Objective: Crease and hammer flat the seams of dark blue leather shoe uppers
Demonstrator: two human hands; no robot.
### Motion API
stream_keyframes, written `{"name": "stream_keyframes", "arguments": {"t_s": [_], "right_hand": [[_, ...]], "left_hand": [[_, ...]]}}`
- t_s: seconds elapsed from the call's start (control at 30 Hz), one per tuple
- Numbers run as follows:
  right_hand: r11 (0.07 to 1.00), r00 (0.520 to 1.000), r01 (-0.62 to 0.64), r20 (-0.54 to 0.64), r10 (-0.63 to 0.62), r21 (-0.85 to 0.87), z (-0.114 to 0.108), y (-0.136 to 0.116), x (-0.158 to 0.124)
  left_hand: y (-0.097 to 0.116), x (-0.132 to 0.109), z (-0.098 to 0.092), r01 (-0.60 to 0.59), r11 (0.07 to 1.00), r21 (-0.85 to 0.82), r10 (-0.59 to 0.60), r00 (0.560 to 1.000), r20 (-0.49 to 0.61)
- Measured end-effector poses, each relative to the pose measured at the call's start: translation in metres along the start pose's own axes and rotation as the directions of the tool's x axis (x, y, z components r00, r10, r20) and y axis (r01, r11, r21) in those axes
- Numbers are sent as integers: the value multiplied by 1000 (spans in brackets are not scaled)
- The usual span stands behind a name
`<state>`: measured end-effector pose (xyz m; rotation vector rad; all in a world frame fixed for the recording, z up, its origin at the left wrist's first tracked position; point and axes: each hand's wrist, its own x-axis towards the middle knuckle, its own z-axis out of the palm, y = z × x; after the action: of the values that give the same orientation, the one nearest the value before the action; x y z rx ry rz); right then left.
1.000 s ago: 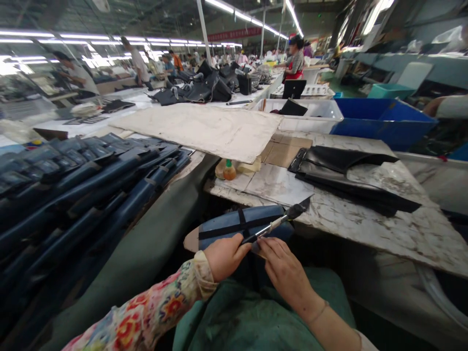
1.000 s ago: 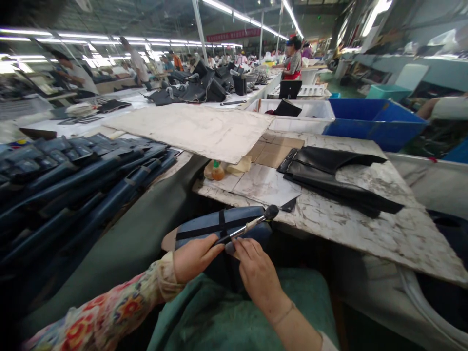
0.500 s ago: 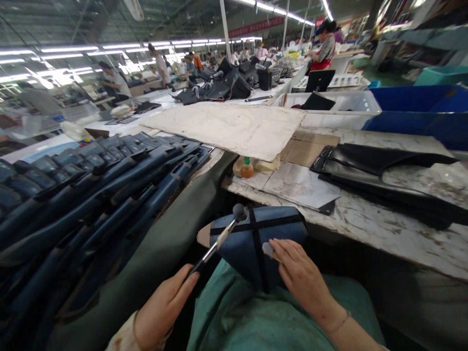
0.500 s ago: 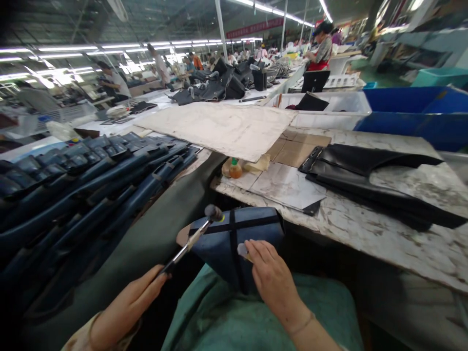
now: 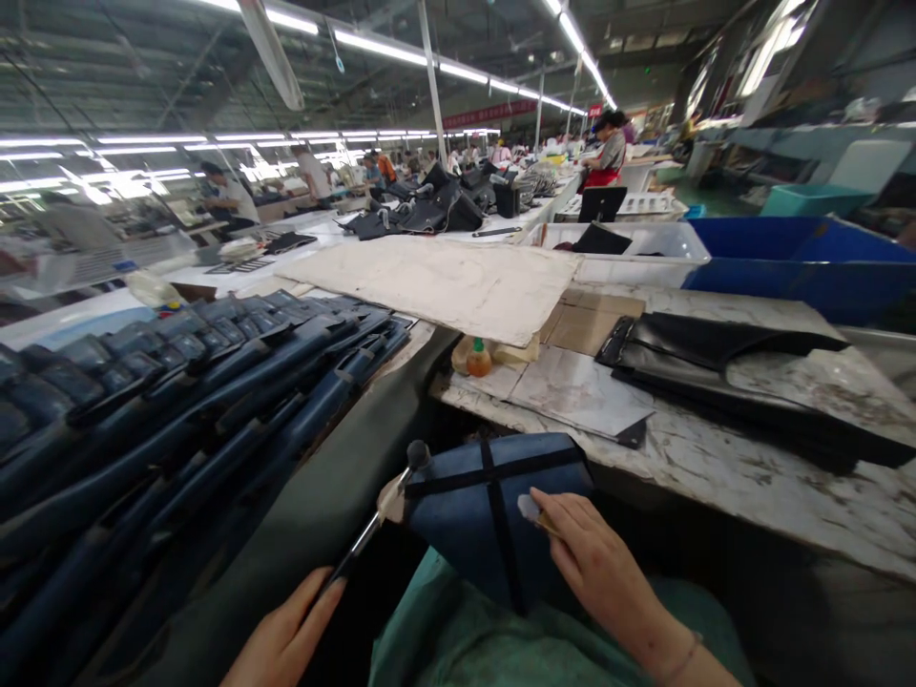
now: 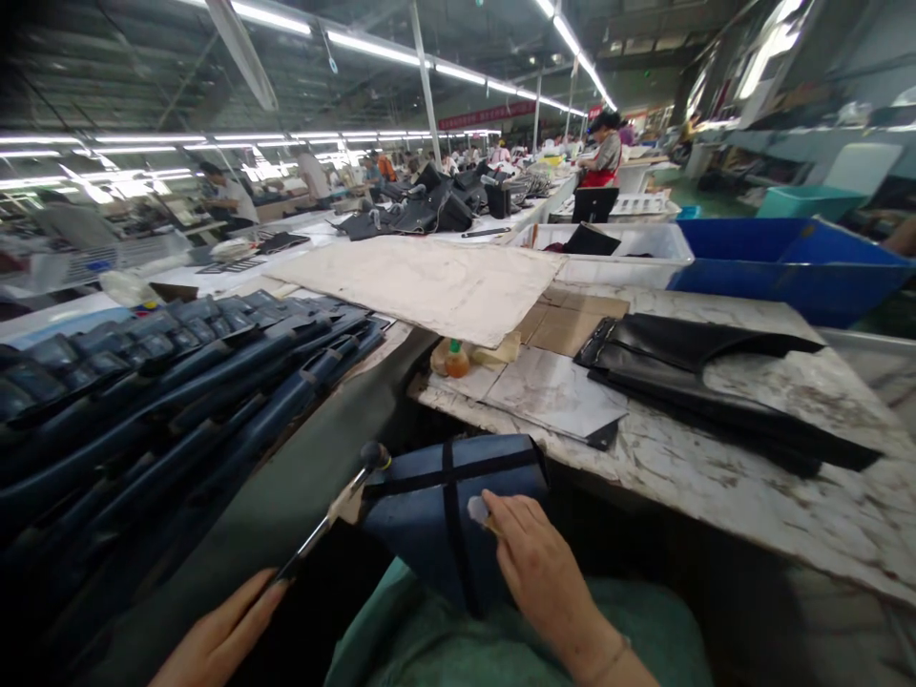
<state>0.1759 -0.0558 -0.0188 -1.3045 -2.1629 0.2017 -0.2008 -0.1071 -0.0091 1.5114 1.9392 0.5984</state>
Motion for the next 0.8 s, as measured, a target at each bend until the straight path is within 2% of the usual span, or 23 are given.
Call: {"name": "stream_keyframes", "arguments": {"t_s": [0.1,0.23,0.4,0.5,0.57,0.63,0.7,0.8], "right_hand": [[993,995,-96,-15,98,73,-8,10,11],[964,966,-254,-30,257,81,-21,36,22],[926,931,-355,-45,363,127,-27,56,28],[912,923,-372,-37,384,175,-23,58,32],[897,920,-379,-7,391,229,-22,58,34],[866,910,-406,46,411,292,-21,59,36],[825,894,-440,81,441,355,-22,62,38],[764,880,-456,101,465,457,-23,69,46]], "left_hand": [[35,42,6,-116,990,75,116,993,8],[100,120,19,-298,931,210,299,954,31],[186,216,37,-379,876,298,400,916,-11],[223,250,46,-442,842,311,468,884,-12],[234,260,47,-467,828,310,496,868,-17],[232,262,44,-475,826,303,504,863,-22],[219,258,36,-475,830,293,502,865,-21],[183,239,23,-448,848,283,474,880,-25]]}}
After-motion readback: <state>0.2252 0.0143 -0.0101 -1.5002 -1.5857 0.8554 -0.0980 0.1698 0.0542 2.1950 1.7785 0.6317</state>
